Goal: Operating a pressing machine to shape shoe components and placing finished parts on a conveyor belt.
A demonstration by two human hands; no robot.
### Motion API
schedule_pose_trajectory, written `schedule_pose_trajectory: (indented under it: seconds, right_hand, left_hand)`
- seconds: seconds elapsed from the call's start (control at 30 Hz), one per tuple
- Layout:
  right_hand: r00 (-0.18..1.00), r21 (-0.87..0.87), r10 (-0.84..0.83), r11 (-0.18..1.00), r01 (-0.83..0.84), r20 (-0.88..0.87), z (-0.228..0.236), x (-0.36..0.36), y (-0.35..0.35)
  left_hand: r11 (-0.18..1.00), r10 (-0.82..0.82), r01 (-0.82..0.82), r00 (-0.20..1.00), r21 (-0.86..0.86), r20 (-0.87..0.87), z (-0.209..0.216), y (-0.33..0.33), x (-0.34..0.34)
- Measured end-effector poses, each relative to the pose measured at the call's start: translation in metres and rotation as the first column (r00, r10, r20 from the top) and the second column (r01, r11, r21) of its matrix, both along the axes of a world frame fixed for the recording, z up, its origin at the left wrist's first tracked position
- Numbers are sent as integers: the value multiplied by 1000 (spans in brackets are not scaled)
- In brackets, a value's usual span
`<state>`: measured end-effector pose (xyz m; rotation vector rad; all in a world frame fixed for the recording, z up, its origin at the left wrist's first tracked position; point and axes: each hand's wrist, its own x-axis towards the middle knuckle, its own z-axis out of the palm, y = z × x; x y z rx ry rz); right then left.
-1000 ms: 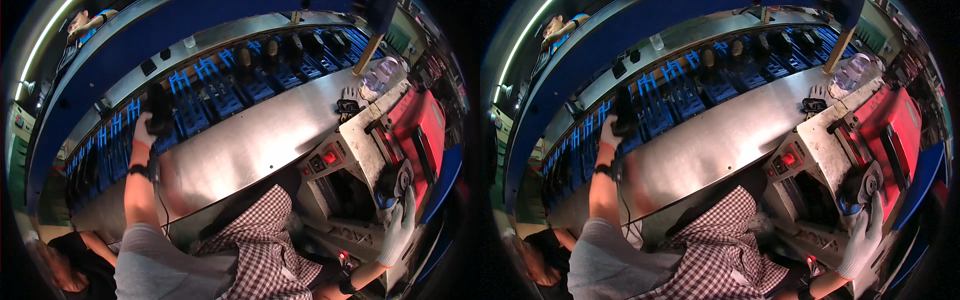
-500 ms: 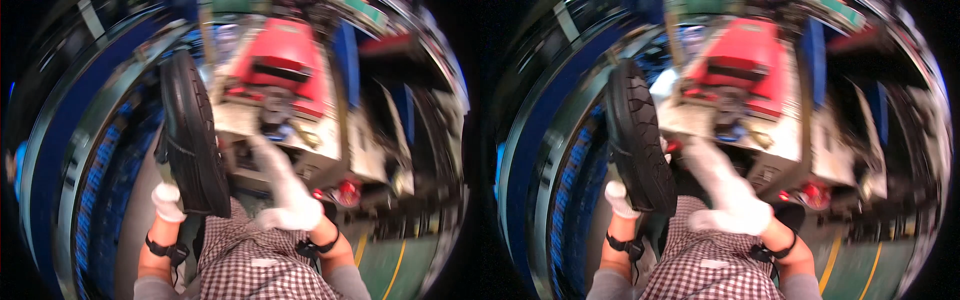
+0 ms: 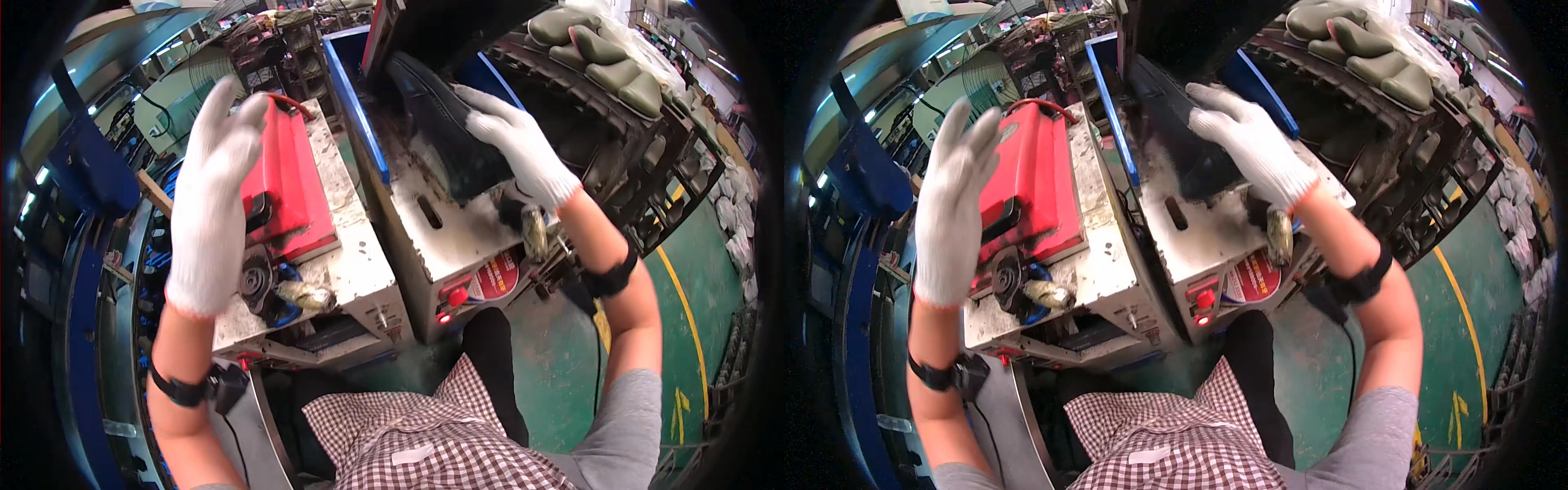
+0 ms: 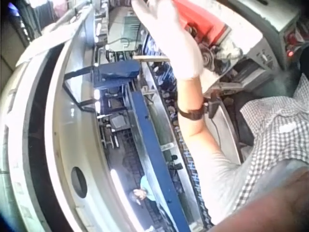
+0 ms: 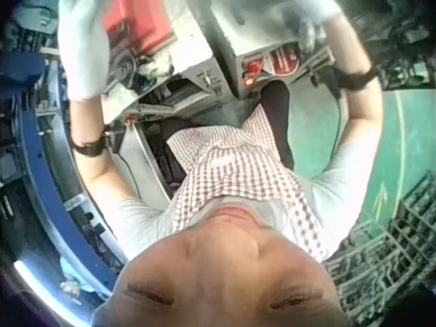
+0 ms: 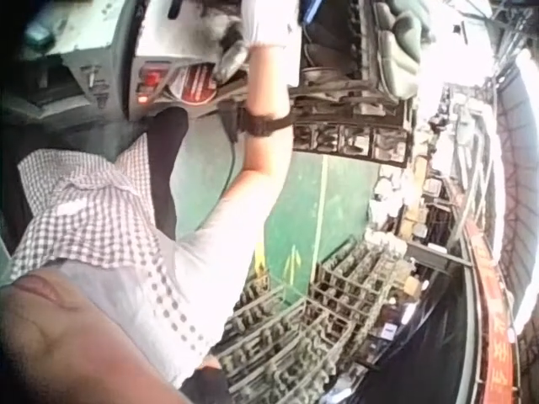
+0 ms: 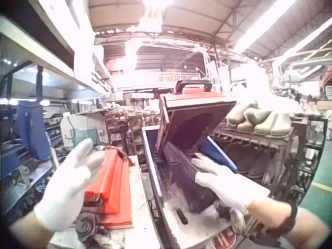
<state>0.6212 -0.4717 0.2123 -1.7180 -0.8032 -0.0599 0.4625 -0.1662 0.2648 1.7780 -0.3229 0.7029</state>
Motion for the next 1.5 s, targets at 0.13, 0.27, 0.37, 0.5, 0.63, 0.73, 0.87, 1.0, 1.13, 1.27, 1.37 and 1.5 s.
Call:
schedule_pose_trajectory:
  seconds: [0.13, 0.27, 0.37, 0.5, 0.63, 0.73, 0.87, 1.0, 1.13, 1.27, 1.37, 1.5]
  right_hand:
    - [965, -337, -142, 917, 213, 222, -1, 108, 18]
    - [867, -658, -125, 601, 453, 483, -21, 152, 36]
    - [951, -891, -38, 338, 302, 308, -53, 182, 24]
    - [975, -929, 3, 304, 211, 222, -43, 167, 31]
    - [981, -919, -24, 344, 190, 194, -39, 165, 20]
    - [942, -822, -28, 481, 305, 333, -29, 156, -13]
    - [853, -560, -43, 737, 379, 521, -4, 70, -36]
    - [811, -463, -6, 818, 340, 585, -28, -31, -56]
    - [741, -386, 2, 855, 347, 672, -72, -84, -56]
    - [716, -300, -123, 850, 434, 687, -119, -88, -82]
    - [638, -222, -121, 875, 431, 761, -143, -71, -94]
    - [480, -117, -106, 904, 412, 871, -147, -61, -98]
  left_hand:
    - [970, -6, -7, 999, 245, 54, 59, -7, 77]
    - [977, -49, 18, 989, 214, 140, 87, -31, 158]
    - [953, -32, -48, 966, 299, 257, 102, -56, 201]
    - [936, -111, 25, 968, 350, 227, 139, -68, 226]
    - [838, 32, -124, 983, 531, 179, 154, -88, 224]
    - [447, 80, -222, 975, 867, 208, 153, -99, 260]
    - [-280, 177, -279, 925, 919, 335, 152, -79, 283]
    - [536, 181, -126, 983, 835, 32, 78, -109, 217]
    - [637, 445, -378, 892, 671, 80, -17, -133, 170]
    - [608, 500, -417, 862, 676, 81, -96, -168, 174]
    - [563, 545, -356, 839, 746, -11, -142, -173, 181]
    - [577, 551, -341, 833, 742, -46, -179, -174, 191]
